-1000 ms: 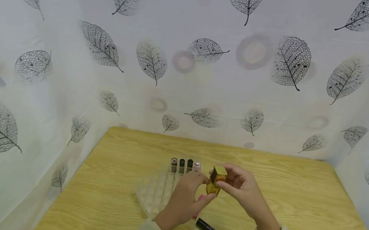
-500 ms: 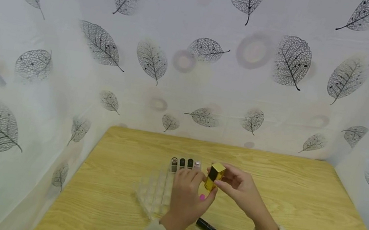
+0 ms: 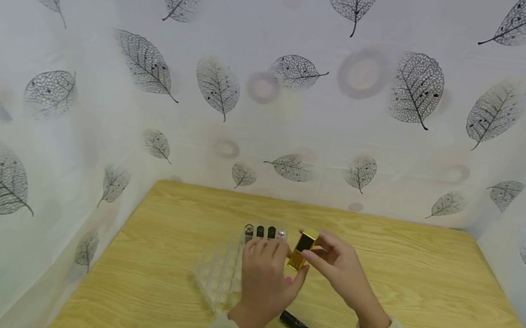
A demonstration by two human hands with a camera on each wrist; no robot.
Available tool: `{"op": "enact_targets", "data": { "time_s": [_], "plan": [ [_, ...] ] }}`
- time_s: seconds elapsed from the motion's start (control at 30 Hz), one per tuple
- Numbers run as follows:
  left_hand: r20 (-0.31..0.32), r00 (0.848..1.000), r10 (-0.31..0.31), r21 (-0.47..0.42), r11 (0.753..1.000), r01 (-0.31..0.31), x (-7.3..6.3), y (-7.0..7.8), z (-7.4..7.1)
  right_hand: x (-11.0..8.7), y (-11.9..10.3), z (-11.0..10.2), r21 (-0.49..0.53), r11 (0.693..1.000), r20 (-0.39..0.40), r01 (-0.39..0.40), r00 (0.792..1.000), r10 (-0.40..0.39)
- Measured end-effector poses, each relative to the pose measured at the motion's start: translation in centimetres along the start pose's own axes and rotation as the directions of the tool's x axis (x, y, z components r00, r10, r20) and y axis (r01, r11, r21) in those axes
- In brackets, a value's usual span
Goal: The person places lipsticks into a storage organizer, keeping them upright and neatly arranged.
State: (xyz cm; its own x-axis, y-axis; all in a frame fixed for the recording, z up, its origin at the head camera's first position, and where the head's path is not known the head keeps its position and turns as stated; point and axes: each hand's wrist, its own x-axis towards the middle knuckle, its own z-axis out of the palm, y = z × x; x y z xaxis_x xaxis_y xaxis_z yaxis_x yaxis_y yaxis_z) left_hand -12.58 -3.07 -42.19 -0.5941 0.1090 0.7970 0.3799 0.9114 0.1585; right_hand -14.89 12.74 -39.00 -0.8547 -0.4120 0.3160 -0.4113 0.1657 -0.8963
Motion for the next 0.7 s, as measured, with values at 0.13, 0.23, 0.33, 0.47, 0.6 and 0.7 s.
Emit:
{"op": "enact_targets", "data": {
  "time_s": [0.13, 0.23, 0.33, 0.47, 0.6, 0.7],
  "plan": [
    [0.040, 0.999, 0.024, 0.017, 1.000, -0.025, -0.4, -1.0, 0.0, 0.7, 0.4, 0.0, 0.022, 1.000, 0.014, -0.014, 1.000, 0.014],
    [0.088, 0.996, 0.014, -0.010, 1.000, -0.013, -1.0, -2.2, 0.0, 1.3, 0.7, 0.0, 0.033, 0.999, 0.022, -0.040, 0.999, 0.039],
    [0.145, 0.989, -0.036, -0.020, 0.999, 0.040, -2.0, -4.1, 0.0, 2.0, 1.0, 0.1, 0.016, 0.996, 0.018, -0.092, 0.996, 0.091],
    [0.190, 0.973, -0.133, 0.023, 0.991, 0.131, -3.5, -7.5, 0.3, 2.9, 1.9, 0.3, -0.020, 0.986, 0.025, -0.166, 0.986, 0.167],
    [0.215, 0.947, -0.237, 0.083, 0.971, 0.224, -4.9, -11.2, 1.0, 4.1, 3.2, 0.7, -0.034, 0.980, 0.050, -0.195, 0.979, 0.196],
    [0.254, 0.914, -0.317, 0.126, 0.948, 0.293, -5.8, -13.5, 1.6, 5.1, 4.5, 1.2, -0.041, 0.983, 0.062, -0.179, 0.981, 0.182]
  ]
}}
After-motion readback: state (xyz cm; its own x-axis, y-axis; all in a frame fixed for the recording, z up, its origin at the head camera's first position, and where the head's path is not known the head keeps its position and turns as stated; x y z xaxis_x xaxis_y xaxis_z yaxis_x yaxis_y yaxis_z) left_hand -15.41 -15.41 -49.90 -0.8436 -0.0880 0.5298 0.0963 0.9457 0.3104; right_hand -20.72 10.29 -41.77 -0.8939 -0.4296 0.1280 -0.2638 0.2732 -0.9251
